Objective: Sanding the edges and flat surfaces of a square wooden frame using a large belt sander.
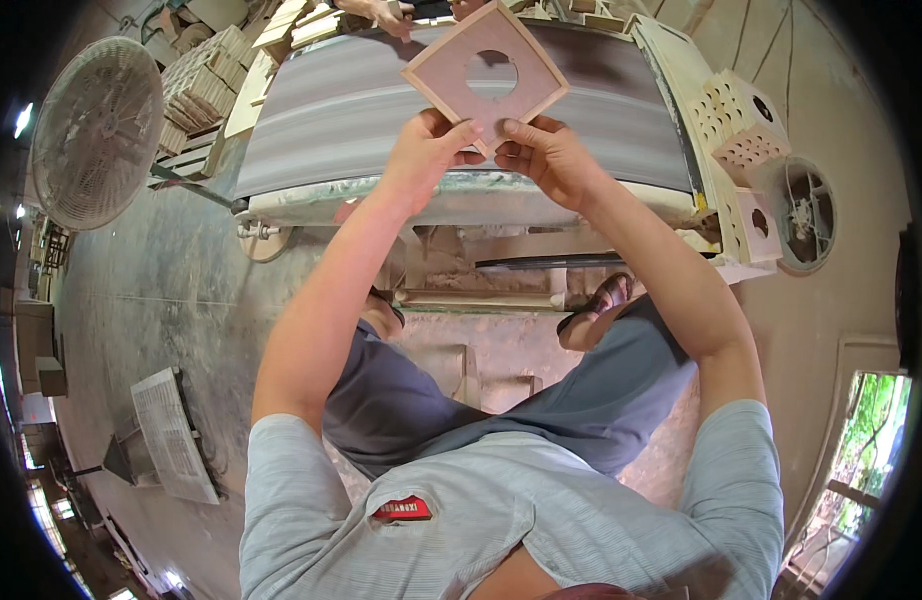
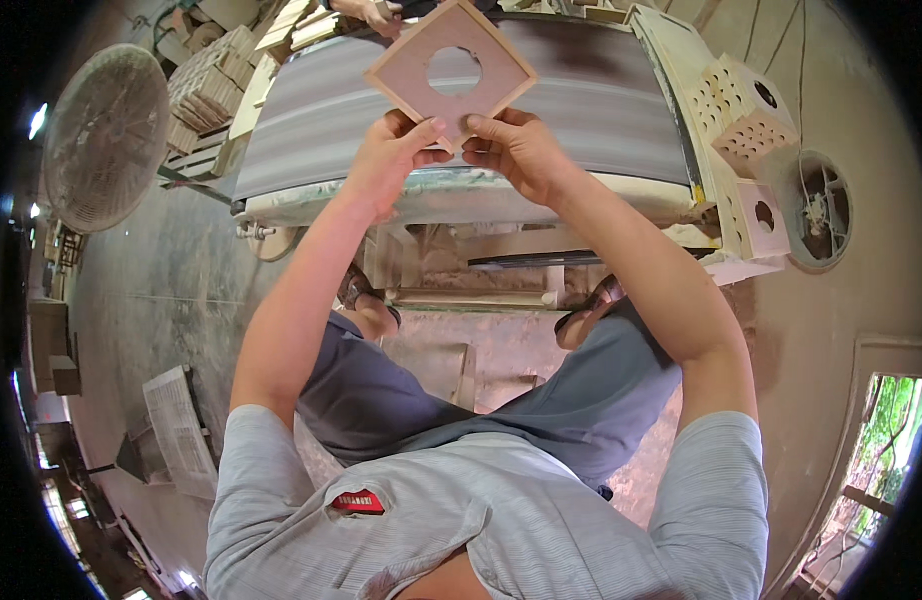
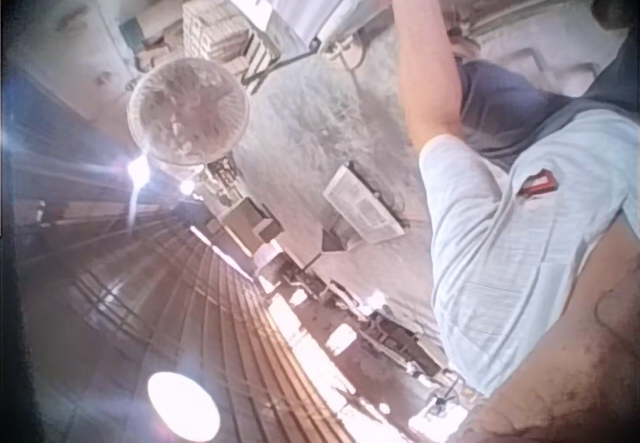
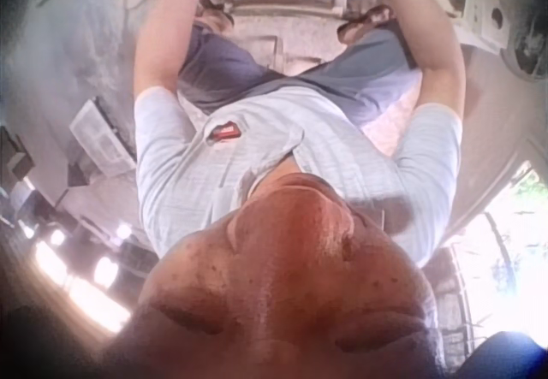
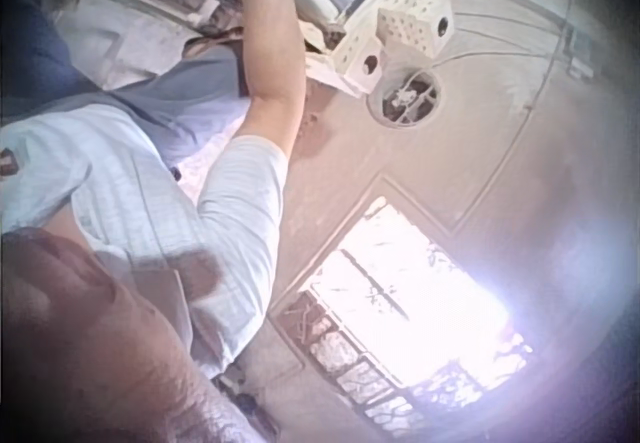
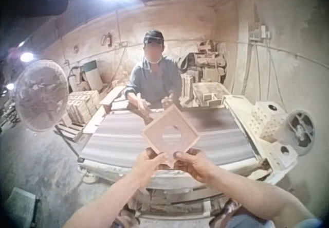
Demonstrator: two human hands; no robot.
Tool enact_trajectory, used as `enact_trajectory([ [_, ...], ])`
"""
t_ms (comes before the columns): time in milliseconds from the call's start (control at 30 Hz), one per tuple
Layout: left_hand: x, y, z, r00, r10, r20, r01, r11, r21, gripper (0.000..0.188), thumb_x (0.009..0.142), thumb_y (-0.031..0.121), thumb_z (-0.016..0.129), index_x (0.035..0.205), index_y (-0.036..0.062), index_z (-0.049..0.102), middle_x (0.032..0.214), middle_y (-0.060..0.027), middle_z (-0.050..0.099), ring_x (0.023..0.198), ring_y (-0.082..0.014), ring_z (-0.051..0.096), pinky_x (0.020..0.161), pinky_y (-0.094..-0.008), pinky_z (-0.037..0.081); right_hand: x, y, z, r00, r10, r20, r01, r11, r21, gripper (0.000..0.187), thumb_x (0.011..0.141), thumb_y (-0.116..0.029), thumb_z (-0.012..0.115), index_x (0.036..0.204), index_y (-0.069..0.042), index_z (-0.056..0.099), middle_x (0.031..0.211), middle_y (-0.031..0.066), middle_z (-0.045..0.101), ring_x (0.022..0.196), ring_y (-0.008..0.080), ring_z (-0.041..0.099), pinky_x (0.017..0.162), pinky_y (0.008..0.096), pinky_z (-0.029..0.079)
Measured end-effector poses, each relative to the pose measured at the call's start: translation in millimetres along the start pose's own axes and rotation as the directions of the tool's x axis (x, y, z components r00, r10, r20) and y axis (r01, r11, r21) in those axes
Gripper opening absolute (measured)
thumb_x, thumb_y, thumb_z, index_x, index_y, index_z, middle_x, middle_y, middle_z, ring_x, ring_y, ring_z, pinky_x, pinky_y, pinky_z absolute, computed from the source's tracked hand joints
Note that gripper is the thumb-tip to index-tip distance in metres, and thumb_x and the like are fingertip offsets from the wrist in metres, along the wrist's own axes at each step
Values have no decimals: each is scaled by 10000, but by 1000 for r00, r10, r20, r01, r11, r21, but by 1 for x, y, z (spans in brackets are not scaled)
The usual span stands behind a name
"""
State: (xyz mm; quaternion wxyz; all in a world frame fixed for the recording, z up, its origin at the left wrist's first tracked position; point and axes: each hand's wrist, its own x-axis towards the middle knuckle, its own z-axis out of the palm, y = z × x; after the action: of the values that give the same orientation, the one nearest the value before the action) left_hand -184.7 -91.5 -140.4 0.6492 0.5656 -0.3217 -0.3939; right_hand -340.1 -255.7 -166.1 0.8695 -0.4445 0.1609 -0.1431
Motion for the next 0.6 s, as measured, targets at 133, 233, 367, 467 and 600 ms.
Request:
enact_trajectory([
  [133,4,6,-10,1000,-19,-3,19,964,266,469,1024,242,758,1365,-36,595,1257,-122,713,1159,-216,694,996,-366,573,6,-7,-22,967,-176,-185,111,942,-315,360,1025,-172,764,1335,-31,647,1203,62,708,1089,212,680,954,366,552],
  [233,15,-7,-27,999,39,30,-48,878,476,490,1015,231,767,1393,-22,587,1277,-118,724,1184,-201,689,1029,-369,548,15,-20,-47,892,-448,-60,323,726,-607,419,964,-155,818,1332,-20,668,1224,64,726,1077,192,666,941,346,550],
  [367,31,-32,-31,996,65,58,-85,856,510,495,1009,220,773,1404,-16,592,1304,-129,730,1207,-193,683,1053,-364,534,19,-26,-84,938,-335,86,271,556,-785,419,936,-148,838,1303,-14,687,1182,50,738,1029,170,654,929,329,538],
  [467,48,-46,-33,995,72,64,-96,804,586,476,999,198,775,1398,-5,613,1307,-151,741,1217,-200,685,1057,-363,528,20,-23,-97,943,-303,137,299,595,-746,262,951,-93,806,1195,-57,716,1044,16,726,939,132,635,903,316,530],
  [600,71,-53,-22,994,44,99,-103,673,732,515,953,215,796,1403,16,643,1301,-151,761,1225,-275,703,1066,-400,525,22,-20,-117,954,-282,100,196,337,-921,219,933,-72,790,1135,-28,718,1001,54,741,903,154,651,849,329,542],
])
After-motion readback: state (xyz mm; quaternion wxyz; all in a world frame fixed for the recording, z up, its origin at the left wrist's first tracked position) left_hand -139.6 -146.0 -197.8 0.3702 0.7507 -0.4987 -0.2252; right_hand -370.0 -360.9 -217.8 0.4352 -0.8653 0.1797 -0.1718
